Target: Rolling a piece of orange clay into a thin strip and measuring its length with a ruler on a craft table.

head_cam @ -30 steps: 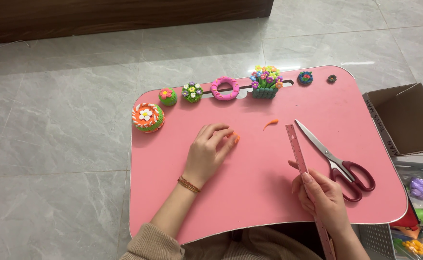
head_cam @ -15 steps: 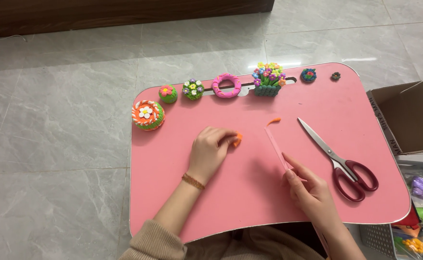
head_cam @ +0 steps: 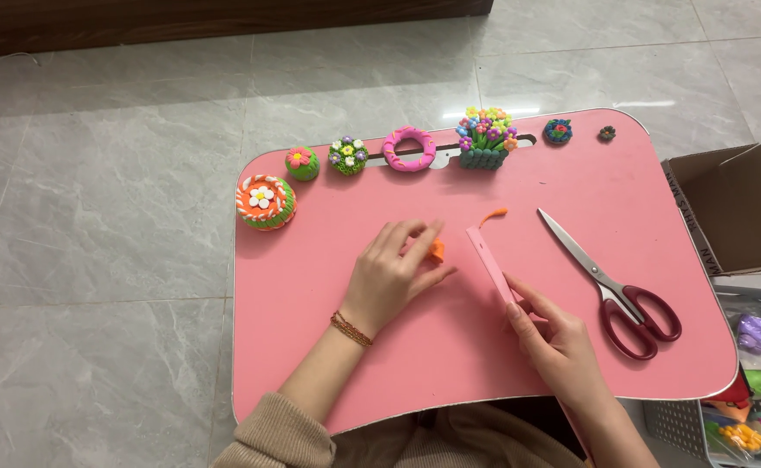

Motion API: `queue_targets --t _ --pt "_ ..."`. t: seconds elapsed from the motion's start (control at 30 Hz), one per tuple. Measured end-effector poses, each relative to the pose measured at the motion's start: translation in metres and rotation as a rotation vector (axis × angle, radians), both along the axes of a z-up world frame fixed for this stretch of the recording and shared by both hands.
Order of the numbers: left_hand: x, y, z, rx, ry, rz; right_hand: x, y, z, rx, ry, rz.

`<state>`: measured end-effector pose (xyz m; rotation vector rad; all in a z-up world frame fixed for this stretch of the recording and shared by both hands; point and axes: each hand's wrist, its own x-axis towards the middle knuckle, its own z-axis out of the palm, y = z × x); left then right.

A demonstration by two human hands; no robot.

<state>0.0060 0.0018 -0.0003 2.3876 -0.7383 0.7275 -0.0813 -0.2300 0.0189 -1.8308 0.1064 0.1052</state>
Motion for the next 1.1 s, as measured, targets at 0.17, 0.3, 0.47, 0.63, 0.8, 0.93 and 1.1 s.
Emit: queue_targets --t 0.17,0.3,0.47,0.63,0.8,0.93,1.1 --pt "0.000 -0.002 0.001 -0.009 0.064 -0.024 0.000 0.000 -0.002 0.024 0.008 -0.003" --pt "0.002 -0.004 0.001 -0.163 0.189 0.011 0.000 -0.002 -0.003 0.015 -0.002 0.003" --pt "0.010 -0.001 0.000 -0.303 0.319 0.037 0.000 0.000 0.000 0.000 0.013 0.000" --pt "0.008 0.002 0.003 -0.262 0.240 0.036 0.002 0.002 0.002 -0.023 0.014 0.011" --pt "0.010 0.003 -0.007 -0.264 0.288 -0.033 0.008 0.014 0.008 -0.335 -0.088 -0.002" --pt "0.012 0.009 -0.014 -0.189 0.271 0.030 0.017 0.024 0.003 -0.534 -0.251 0.113" --pt "0.017 0.014 -0.024 -0.123 0.471 0.103 0.024 0.036 -0.004 -0.709 -0.406 0.167"
